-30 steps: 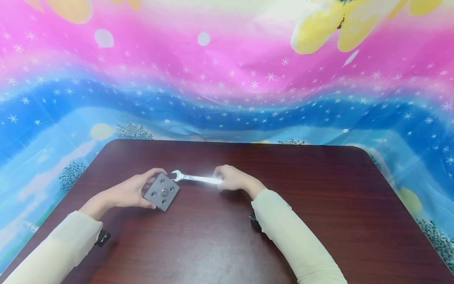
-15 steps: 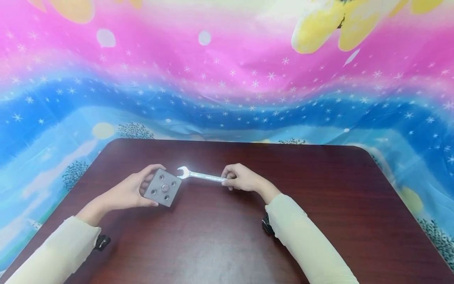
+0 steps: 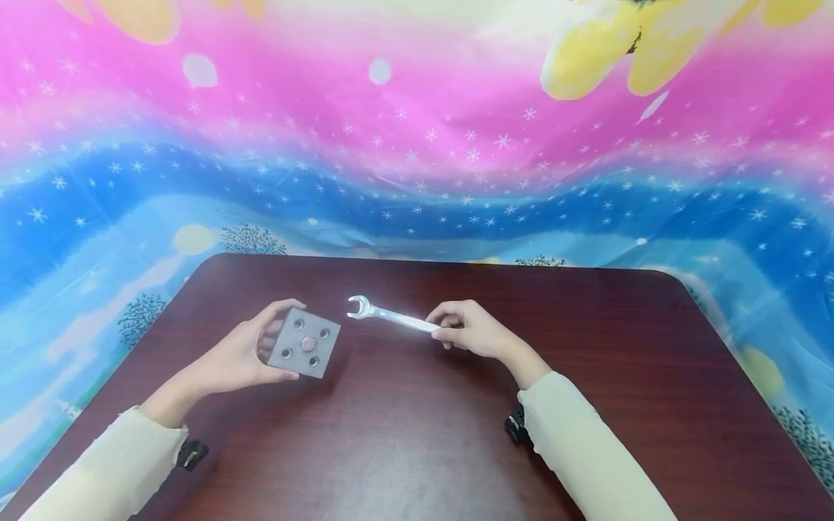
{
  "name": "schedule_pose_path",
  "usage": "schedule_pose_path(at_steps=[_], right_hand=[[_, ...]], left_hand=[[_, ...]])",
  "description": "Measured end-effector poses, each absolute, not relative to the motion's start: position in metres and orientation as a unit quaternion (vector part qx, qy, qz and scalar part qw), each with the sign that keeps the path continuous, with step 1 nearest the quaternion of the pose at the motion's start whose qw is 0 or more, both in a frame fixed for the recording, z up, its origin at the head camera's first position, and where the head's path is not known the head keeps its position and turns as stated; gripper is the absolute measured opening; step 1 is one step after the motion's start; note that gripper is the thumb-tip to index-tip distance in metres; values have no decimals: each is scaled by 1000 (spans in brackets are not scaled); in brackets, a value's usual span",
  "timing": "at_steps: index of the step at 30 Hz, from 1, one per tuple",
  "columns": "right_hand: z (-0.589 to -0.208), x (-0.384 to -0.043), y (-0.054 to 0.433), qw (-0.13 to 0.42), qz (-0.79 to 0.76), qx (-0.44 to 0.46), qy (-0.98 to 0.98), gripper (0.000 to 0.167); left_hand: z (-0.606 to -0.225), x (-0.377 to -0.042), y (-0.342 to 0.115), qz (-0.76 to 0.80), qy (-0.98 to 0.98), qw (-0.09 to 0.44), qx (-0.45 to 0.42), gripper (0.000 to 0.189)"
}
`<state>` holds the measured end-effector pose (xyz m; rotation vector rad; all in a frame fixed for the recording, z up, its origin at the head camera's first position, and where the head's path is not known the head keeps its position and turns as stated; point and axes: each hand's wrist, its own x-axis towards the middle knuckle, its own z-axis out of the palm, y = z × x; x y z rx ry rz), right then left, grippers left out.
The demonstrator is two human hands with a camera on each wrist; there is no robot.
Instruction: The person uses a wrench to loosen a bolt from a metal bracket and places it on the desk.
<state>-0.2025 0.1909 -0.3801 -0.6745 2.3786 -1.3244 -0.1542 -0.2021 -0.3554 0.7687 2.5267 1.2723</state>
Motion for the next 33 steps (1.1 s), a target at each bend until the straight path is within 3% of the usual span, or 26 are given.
schedule_pose_path(at_steps=[33], right_hand=[[-378, -159, 230, 132, -517, -269, 802, 9]], left_hand=[[-350, -146, -127, 493, 828, 45, 265, 98]])
